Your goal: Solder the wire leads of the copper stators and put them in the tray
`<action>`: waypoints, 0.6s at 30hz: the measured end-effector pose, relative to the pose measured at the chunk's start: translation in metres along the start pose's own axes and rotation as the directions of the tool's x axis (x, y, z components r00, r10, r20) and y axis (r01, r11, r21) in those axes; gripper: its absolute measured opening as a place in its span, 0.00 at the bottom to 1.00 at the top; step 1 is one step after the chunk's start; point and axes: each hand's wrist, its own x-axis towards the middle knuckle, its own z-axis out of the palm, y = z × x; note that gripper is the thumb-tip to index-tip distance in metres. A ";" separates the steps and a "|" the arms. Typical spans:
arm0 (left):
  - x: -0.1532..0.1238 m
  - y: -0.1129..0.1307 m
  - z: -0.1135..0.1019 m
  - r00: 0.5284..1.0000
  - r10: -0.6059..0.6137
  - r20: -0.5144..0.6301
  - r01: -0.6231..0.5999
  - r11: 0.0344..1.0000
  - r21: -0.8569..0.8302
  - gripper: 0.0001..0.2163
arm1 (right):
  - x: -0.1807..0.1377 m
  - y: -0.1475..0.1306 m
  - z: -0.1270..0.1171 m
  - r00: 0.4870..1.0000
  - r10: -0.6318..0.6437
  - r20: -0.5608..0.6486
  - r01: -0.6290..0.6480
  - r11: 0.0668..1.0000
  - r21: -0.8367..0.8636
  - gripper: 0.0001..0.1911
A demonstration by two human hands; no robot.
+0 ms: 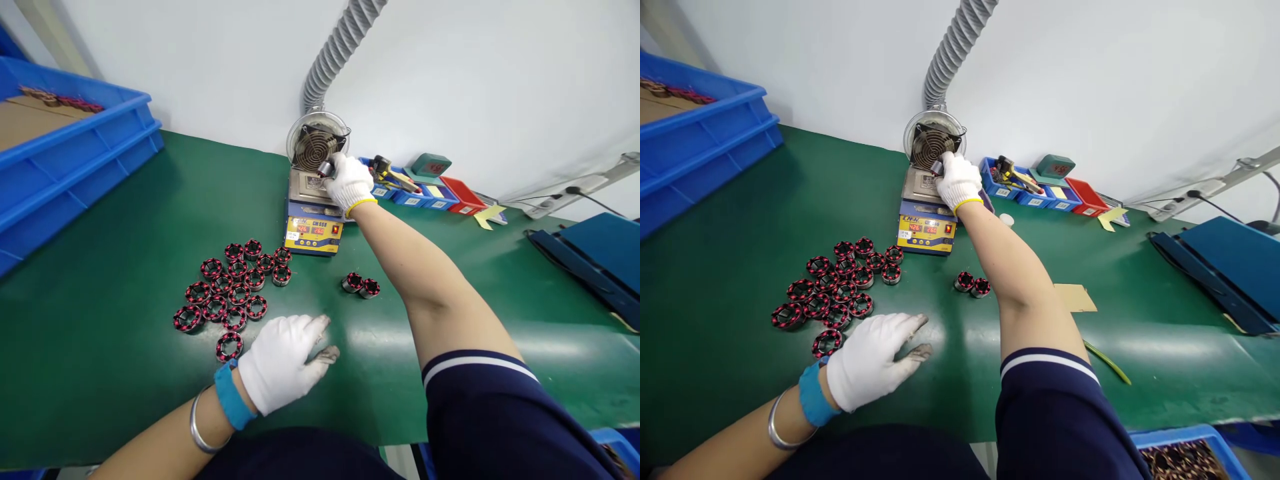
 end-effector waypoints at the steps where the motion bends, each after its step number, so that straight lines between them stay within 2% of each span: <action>1: 0.000 -0.001 0.000 1.000 -0.018 -0.024 0.018 1.000 0.000 0.15 | -0.001 0.001 -0.003 0.999 0.023 -0.025 -0.021 0.998 0.054 0.24; 5: 0.002 -0.003 -0.003 0.975 -0.148 -0.167 0.130 0.985 -0.114 0.16 | -0.016 0.003 -0.018 0.991 0.105 -0.081 -0.071 0.935 0.346 0.19; 8: 0.006 -0.005 -0.009 0.919 -0.345 -0.190 0.254 0.888 -0.384 0.17 | -0.047 -0.005 -0.025 0.993 0.115 0.028 -0.104 0.736 0.669 0.13; 9: 0.009 -0.005 -0.011 0.882 -0.437 -0.175 0.303 0.812 -0.499 0.18 | -0.060 -0.010 -0.026 0.989 0.121 0.081 -0.141 0.660 0.738 0.11; 11: 0.014 -0.005 -0.013 0.772 -0.625 -0.113 0.371 0.588 -0.719 0.21 | -0.091 -0.023 -0.024 0.970 0.146 0.197 -0.244 0.521 0.818 0.12; 14: 0.022 -0.008 -0.011 0.594 -0.804 -0.005 0.319 0.241 -0.917 0.24 | -0.140 -0.048 -0.019 0.918 0.116 0.378 -0.396 0.290 0.872 0.18; 16: 0.025 -0.010 -0.009 0.533 -0.846 0.019 0.242 0.131 -0.961 0.25 | -0.168 -0.063 -0.020 0.892 0.050 0.449 -0.450 0.161 0.878 0.25; 18: 0.025 -0.013 -0.007 0.521 -0.853 0.009 0.191 0.107 -0.976 0.25 | -0.187 -0.072 -0.025 0.889 -0.015 0.457 -0.452 0.125 0.883 0.29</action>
